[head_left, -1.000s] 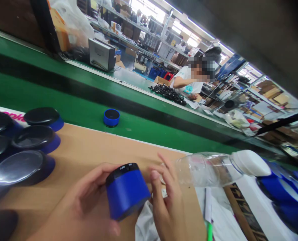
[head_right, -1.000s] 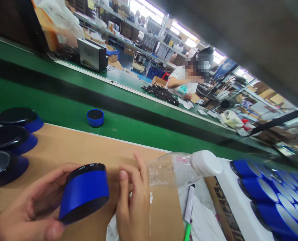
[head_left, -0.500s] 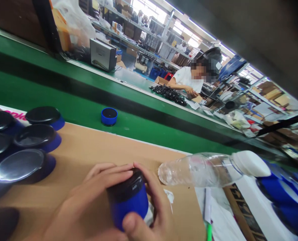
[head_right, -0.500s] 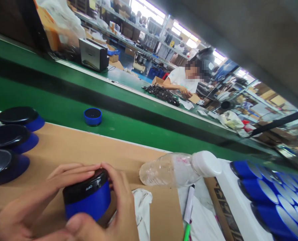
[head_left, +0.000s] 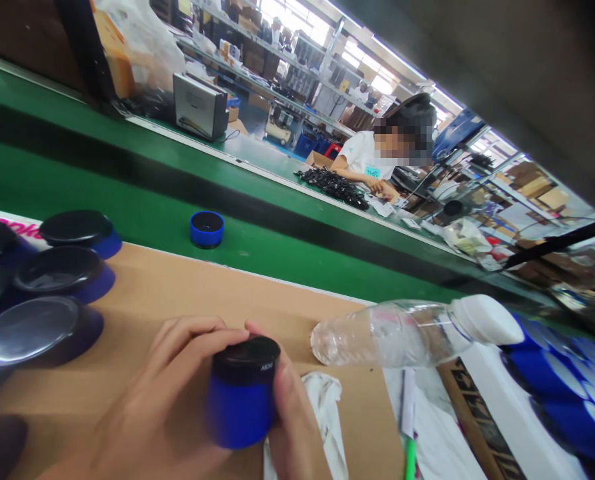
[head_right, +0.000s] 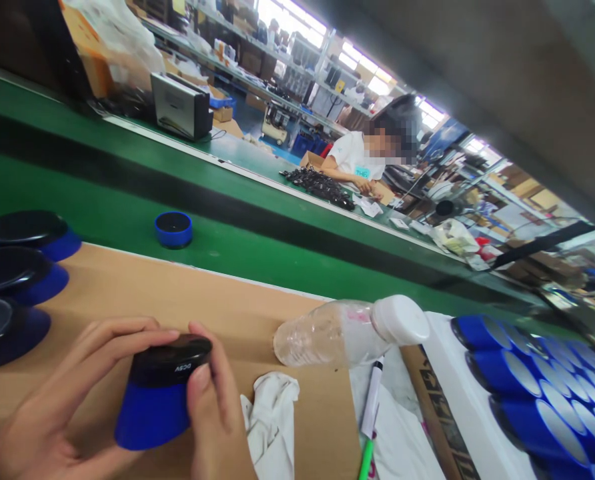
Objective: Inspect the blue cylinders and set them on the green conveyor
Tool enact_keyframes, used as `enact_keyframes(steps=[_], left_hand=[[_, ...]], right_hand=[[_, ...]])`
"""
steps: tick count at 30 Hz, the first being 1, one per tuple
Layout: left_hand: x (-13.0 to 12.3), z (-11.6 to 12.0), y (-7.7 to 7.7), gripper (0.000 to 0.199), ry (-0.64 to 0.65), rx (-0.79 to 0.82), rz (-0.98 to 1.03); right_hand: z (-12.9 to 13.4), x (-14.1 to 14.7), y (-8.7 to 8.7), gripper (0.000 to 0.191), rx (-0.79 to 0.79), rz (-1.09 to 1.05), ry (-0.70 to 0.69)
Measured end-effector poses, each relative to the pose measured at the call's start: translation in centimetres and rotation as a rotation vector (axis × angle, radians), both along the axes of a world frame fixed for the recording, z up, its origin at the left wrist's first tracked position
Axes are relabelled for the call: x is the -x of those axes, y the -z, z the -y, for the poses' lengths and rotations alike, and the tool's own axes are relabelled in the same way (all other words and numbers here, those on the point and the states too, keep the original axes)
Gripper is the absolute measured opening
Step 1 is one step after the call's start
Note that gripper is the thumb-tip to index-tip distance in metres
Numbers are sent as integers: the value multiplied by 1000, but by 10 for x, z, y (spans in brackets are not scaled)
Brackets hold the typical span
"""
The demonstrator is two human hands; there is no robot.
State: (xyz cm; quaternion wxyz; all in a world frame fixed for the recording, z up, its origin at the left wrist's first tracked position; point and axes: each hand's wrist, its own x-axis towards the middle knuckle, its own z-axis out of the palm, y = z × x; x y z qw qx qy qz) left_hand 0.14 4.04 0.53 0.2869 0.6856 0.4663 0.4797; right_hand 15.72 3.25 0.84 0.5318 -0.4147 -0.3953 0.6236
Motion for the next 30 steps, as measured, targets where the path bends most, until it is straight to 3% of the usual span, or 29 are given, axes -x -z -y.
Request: enact_keyframes(steps=[5,8,11,14,18,21,25,30], left_hand=[[5,2,7,44,-23,40,30],[2,-1,2,44,-27,73,74],[1,-5,-4,46,-7,167,129],[7,-6,-5,56,41,249,170],[23,-7,-5,59,60,168,176],[30,-12,-11,38,81,147,221],[27,-14,-17,21,87,144,247],[15,-6,-15,31,-68,28,124]], right_hand=[[6,4,-1,54,-268,338,190],[-2,-7,8,51,-431,510,149],[-9,-15,15,58,-432,411,55],[-10,-18,17,67,-317,277,85],[-7,-19,13,74,-358,429,174],[-7,-19,12,75,-476,589,279],[-10,-14,17,82,-642,799,293],[-9,-4,24,74,-768,1067,273]])
